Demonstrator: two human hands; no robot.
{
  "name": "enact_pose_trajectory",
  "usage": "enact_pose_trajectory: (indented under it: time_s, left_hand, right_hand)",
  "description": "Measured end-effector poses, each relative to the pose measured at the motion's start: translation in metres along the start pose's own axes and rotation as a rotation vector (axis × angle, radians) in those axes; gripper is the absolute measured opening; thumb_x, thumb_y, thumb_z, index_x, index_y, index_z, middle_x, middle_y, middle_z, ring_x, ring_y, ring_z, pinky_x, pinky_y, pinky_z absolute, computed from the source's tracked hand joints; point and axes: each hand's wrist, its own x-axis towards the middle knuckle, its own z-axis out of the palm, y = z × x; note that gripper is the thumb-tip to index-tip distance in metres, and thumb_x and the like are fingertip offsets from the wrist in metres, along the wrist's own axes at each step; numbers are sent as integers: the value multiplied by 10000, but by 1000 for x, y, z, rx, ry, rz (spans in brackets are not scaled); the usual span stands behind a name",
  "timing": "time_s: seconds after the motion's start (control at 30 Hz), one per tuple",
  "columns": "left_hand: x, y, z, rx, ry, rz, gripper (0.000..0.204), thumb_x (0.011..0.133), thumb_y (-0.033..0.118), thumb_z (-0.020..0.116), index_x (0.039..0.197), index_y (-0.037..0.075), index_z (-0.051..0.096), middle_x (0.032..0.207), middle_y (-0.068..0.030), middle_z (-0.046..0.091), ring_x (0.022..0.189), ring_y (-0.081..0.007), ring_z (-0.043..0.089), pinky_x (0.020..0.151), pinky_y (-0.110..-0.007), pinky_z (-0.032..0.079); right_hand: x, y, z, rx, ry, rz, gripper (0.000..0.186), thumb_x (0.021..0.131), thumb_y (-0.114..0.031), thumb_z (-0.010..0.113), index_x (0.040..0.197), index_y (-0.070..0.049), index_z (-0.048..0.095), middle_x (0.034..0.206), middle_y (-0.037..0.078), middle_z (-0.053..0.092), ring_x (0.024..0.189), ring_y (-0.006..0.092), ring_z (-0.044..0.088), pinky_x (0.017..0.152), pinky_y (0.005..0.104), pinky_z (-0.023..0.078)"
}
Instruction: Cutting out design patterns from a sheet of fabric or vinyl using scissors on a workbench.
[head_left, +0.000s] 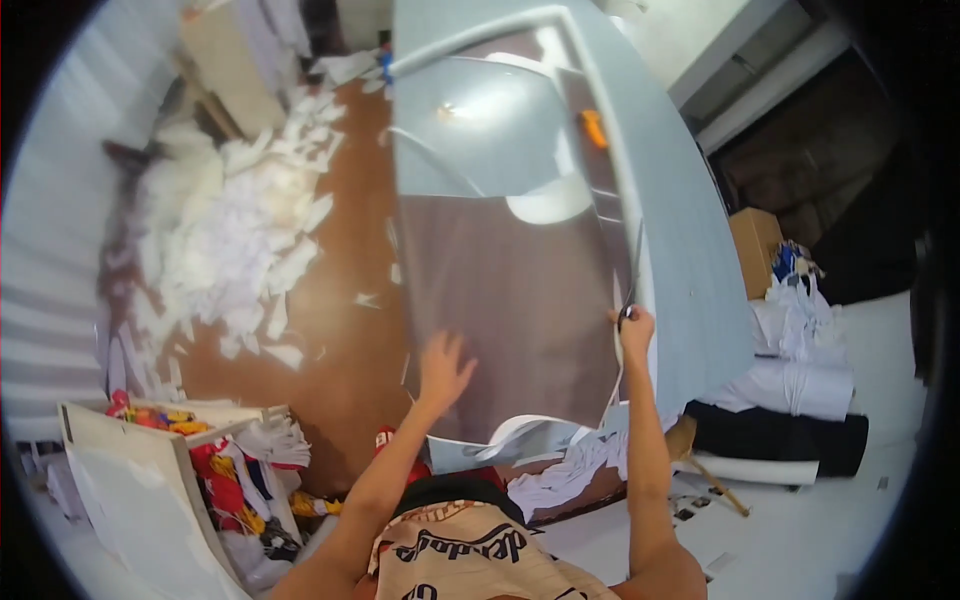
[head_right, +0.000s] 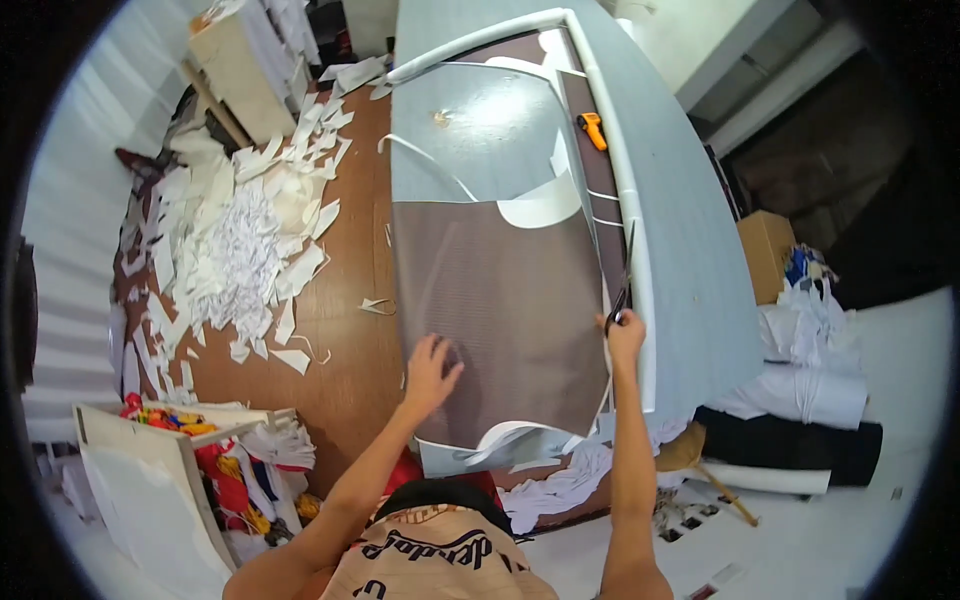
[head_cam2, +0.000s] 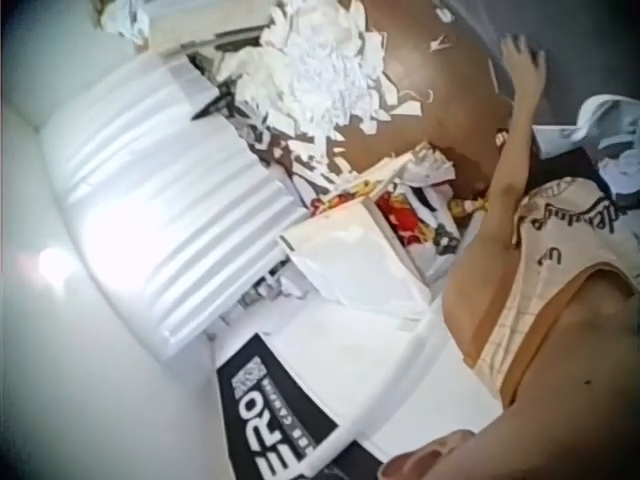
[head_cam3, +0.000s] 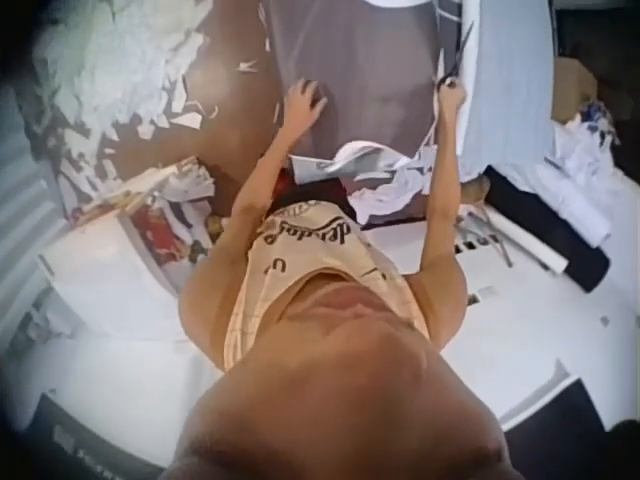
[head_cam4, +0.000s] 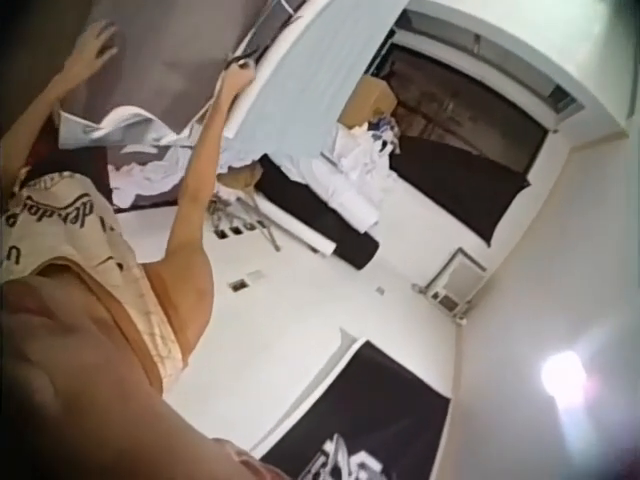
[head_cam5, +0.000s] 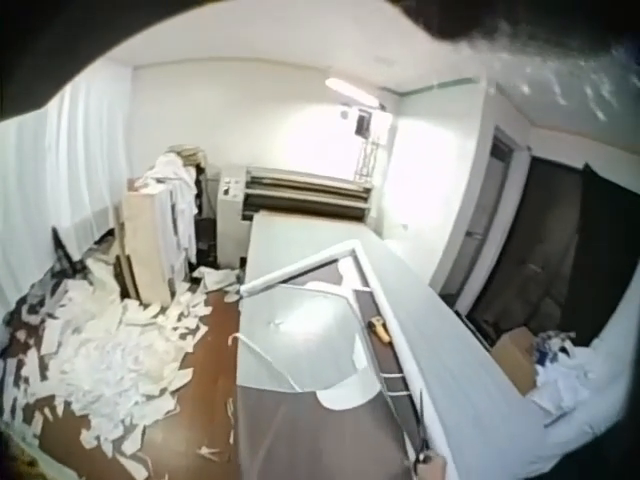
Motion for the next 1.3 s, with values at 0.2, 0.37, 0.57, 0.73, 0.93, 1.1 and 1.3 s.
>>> enact_pose_trajectory:
  time_s: [0.2,0.37,0.57,0.73,0.93,1.1,1.3]
  left_hand:
    - [66,-46,-43,91,32,10,629,856,358,739,1354,29,540,1435,-279,447,1342,-463,406,1094,-553,352]
    - [129,-81,-49,213,-315,519,776,907,611,573,1497,124,446,1600,-226,288,1487,-435,227,1187,-619,161]
    - [61,-85,-29,112,-662,620,801,897,613,568,1529,149,408,1627,-219,229,1514,-439,125,1173,-681,87]
    - [2,-77,-58,89,-1170,530,887,826,596,665,1529,127,396,1607,-267,227,1499,-481,118,1130,-725,144]
    - [74,-7,-29,-676,-1555,800,620,883,418,684,1321,-9,584,1339,-285,567,1224,-447,553,1057,-491,437]
    - [286,-49,-63,-359,-635,821,565,848,406,698,1289,68,601,1397,-238,518,1326,-431,443,1102,-594,316]
    - [338,-120,-51,253,-718,586,794,859,532,679,1486,98,458,1616,-295,165,1488,-519,116,1143,-702,124]
  right_hand:
    - [47,-63,-91,-56,174,-11,246,742,-102,847,745,25,637,615,-25,543,569,83,448,525,293,372]
    - [101,-187,-118,-243,145,-107,159,804,-82,784,836,10,658,692,-11,622,632,79,542,570,256,402]
    - [187,-289,-120,-421,157,-170,246,743,-93,808,883,43,658,781,60,677,710,149,599,639,308,451]
    - [242,-349,4,-998,130,-154,313,734,-170,697,1022,-47,688,1048,184,704,1019,361,660,839,447,522]
    - [343,-381,163,-940,72,-522,160,778,-115,636,932,-91,674,922,150,679,875,372,647,753,467,500]
    - [398,-387,267,-748,-159,-957,123,798,-34,660,904,-96,651,877,77,669,940,288,659,780,413,522]
    - [509,-359,306,-577,-89,-808,198,781,-36,666,951,-137,660,935,111,670,950,336,649,811,453,504]
